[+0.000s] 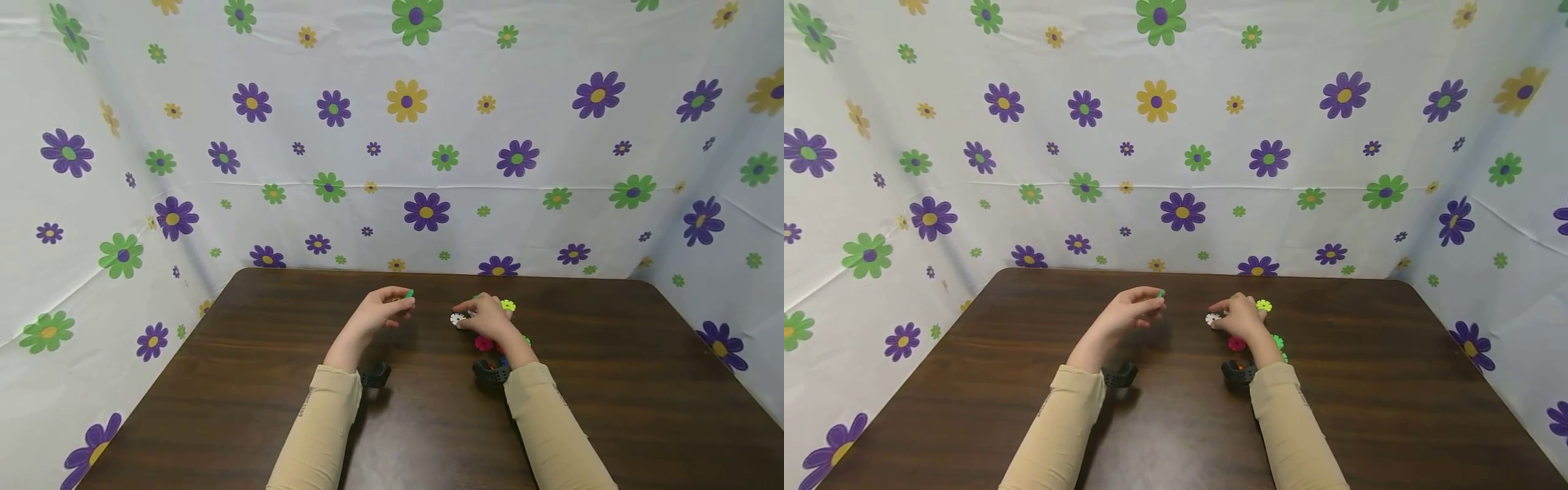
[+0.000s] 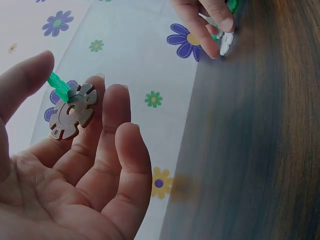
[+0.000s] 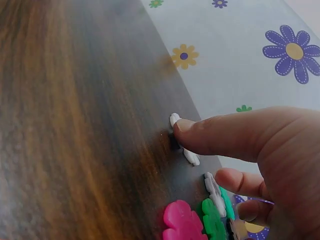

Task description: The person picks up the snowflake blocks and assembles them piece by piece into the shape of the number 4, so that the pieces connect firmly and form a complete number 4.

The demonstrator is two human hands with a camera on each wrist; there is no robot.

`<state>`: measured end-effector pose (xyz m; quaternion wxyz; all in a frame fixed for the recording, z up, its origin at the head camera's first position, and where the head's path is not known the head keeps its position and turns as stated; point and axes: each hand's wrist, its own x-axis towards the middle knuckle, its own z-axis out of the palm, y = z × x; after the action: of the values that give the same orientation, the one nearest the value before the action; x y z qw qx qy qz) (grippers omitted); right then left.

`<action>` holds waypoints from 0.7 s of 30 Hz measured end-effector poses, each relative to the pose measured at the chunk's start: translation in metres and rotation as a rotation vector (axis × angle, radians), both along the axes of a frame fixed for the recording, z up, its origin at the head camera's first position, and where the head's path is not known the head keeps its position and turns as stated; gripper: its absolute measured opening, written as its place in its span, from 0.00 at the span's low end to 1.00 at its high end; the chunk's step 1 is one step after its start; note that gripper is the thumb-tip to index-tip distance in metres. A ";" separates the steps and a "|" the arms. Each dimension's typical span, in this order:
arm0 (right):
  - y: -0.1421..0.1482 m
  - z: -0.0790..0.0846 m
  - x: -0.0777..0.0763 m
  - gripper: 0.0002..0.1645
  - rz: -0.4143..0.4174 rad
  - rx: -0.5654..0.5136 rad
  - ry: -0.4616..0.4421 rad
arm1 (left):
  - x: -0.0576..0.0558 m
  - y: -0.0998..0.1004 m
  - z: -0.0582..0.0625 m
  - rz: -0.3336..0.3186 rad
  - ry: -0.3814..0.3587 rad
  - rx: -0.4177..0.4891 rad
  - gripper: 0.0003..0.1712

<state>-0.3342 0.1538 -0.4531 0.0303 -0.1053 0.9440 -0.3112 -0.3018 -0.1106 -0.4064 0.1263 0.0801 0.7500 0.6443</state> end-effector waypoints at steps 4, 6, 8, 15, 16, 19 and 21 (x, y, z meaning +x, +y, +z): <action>-0.002 -0.001 -0.003 0.16 0.007 0.014 0.017 | 0.000 -0.001 0.001 0.004 0.000 0.009 0.25; -0.003 -0.002 -0.004 0.15 0.018 0.024 0.026 | 0.000 -0.002 0.002 0.004 0.000 0.011 0.25; -0.003 -0.002 -0.005 0.15 0.038 0.029 0.035 | 0.001 -0.001 0.002 0.003 -0.002 0.009 0.25; -0.005 0.001 -0.008 0.14 0.094 0.013 0.017 | 0.002 -0.002 0.004 0.002 0.006 -0.001 0.25; -0.005 0.001 -0.009 0.14 0.098 0.006 0.015 | 0.002 -0.002 0.004 0.004 0.005 0.000 0.25; -0.006 0.000 -0.010 0.13 0.115 -0.014 0.022 | 0.002 -0.002 0.005 0.009 0.003 -0.003 0.25; -0.006 0.000 -0.011 0.11 0.123 -0.040 0.025 | 0.002 -0.001 0.005 0.008 0.001 -0.007 0.25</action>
<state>-0.3454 0.1477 -0.4528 0.0355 -0.1674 0.9297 -0.3260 -0.2999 -0.1121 -0.4013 0.1234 0.0769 0.7527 0.6422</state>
